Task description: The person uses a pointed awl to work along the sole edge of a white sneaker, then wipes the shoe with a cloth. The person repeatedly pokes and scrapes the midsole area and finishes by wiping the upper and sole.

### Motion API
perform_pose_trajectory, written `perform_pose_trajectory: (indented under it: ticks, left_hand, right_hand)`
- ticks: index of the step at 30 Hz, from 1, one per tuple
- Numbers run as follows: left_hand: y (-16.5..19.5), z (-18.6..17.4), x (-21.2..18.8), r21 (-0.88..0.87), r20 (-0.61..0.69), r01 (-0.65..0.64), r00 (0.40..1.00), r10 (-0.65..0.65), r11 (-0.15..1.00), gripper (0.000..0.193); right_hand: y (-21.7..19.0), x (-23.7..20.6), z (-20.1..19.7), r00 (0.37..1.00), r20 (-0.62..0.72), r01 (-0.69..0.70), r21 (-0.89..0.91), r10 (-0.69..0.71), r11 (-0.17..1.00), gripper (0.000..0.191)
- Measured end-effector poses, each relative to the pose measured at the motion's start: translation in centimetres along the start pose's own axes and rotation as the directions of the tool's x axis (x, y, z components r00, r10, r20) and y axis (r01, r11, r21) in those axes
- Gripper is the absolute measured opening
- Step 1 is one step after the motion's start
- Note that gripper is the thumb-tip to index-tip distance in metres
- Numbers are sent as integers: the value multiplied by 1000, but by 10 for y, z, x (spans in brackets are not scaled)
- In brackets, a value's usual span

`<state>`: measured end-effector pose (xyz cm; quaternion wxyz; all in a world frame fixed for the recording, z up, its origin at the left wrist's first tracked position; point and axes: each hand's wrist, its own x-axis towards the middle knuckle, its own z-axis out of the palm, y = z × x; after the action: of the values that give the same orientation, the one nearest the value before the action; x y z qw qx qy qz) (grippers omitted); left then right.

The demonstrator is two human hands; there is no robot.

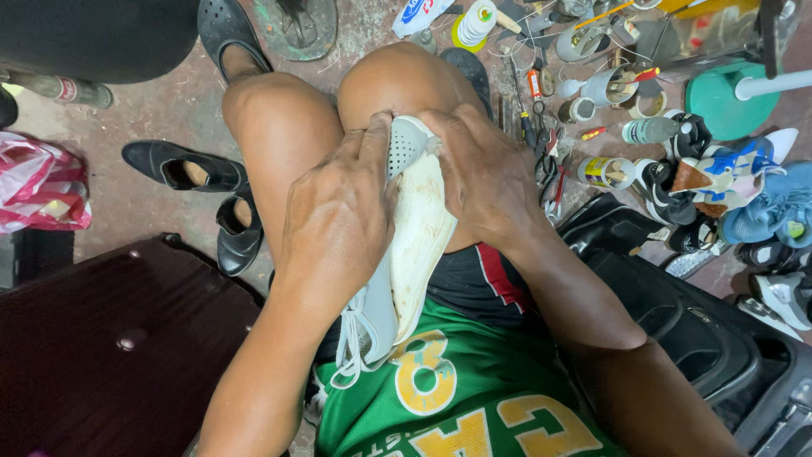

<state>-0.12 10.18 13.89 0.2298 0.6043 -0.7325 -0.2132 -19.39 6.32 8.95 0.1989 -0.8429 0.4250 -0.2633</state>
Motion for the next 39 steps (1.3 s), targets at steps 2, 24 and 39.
perform_pose_trajectory:
  ticks: [2,24,39]
  left_hand:
    - [0,2,0,7,-18,-21,1000,21,1000,56]
    - [-9,-6,4,-45,54,17,998,-15,999,53]
    - [-7,-10,2,-61,66,-2,998,6,998,51]
  right_hand:
    - [-1,0,1,1000,-15,-4,-10,4,1000,39]
    - [-9,-4,-11,988,100,-129,83,120,988,42]
    - [-18,7,-7,998,-8,-61,-14,61,998,38]
